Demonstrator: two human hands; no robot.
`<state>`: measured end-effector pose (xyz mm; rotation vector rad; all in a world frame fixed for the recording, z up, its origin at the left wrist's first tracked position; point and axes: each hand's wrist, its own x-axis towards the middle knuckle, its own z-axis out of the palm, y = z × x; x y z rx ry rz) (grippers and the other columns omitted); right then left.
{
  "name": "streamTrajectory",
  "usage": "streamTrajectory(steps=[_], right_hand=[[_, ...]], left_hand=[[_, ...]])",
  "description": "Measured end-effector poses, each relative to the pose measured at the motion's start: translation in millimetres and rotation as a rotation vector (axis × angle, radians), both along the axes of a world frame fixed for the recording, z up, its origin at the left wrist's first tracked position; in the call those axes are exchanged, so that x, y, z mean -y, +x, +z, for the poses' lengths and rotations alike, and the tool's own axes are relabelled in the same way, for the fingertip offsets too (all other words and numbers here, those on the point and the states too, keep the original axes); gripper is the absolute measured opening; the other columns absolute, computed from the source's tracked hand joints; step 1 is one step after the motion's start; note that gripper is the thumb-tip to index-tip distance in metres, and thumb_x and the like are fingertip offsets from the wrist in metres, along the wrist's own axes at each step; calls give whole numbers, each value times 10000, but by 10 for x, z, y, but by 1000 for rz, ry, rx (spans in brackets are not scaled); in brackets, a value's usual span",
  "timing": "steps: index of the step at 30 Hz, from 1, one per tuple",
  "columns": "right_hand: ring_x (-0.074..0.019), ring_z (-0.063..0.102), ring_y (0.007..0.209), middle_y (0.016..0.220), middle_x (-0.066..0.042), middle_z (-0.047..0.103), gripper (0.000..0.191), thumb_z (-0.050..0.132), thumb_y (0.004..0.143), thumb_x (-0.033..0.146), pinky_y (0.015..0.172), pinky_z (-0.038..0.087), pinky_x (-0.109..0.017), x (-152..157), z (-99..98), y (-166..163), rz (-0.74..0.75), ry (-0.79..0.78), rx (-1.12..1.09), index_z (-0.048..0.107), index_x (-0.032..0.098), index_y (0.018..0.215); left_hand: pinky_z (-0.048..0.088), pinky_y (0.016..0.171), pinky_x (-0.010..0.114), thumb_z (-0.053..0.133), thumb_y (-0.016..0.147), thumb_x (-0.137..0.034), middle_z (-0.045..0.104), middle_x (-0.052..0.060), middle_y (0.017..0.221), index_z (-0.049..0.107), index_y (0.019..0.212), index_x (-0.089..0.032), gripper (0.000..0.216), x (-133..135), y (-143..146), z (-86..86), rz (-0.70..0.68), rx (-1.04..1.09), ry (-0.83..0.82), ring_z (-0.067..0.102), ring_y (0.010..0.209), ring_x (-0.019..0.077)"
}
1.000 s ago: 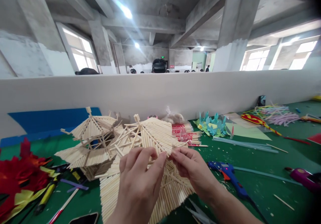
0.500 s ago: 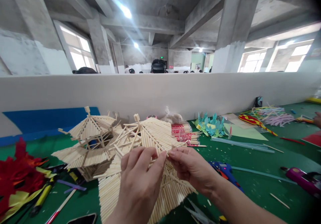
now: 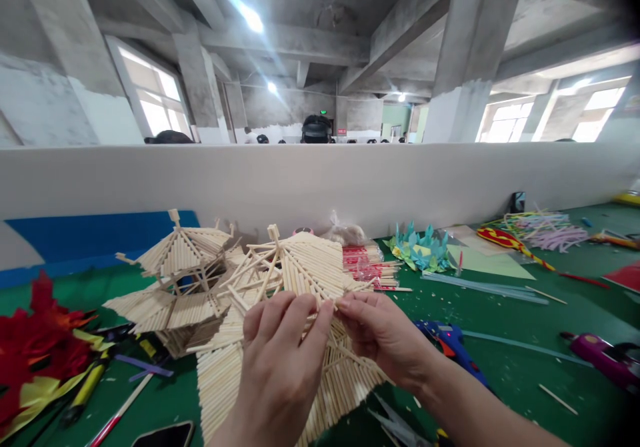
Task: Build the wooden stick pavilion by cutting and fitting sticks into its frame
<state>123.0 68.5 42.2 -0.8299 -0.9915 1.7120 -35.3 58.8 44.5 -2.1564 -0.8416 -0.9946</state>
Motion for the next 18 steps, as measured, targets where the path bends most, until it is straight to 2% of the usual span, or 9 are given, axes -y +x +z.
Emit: streamTrajectory(steps=[4,9,12,14,15,18], right_hand=[[-42,136,384,431,113,273,269,619,722,348,405,64,-238,17,-12,7,-14,24,30,467,183,575],[-42,131,393,432,112,270,270,592,745,402,401,79,-231,54,-54,48,-86,106,113,537,162,634],[-46,226,433,488,90,341,254,619,731,369,411,164,-209,93,-79,83,-185,186,176,520,160,627],[-59,311,492,566,62,416,204,630,729,325,447,245,-201,121,-90,100,-296,327,281,520,166,664],[-67,340,518,605,51,441,159,628,733,295,466,278,-202,133,-93,105,-367,446,366,529,174,704],[-91,408,567,696,24,496,95,601,749,183,495,346,-216,150,-81,112,-535,905,653,563,207,833]], left_hand=[[386,709,385,591,754,-116,627,100,876,635,961,-149,214,3,7,20,-5,41,-36,494,853,252],[423,705,389,621,737,-125,611,106,865,580,1033,-93,300,-18,-56,57,-22,108,-48,524,805,226],[433,676,389,643,710,-117,598,99,854,608,973,-117,266,25,-124,74,-17,102,-39,525,789,230],[447,659,371,644,700,-99,595,88,823,627,910,-127,212,104,-152,71,-35,134,-57,528,766,218],[459,668,359,636,703,-89,594,79,812,632,884,-131,186,153,-155,60,-56,168,-96,533,759,206],[503,647,247,594,721,-39,613,70,834,617,957,-130,254,287,-111,-29,-200,301,-348,584,753,157]])
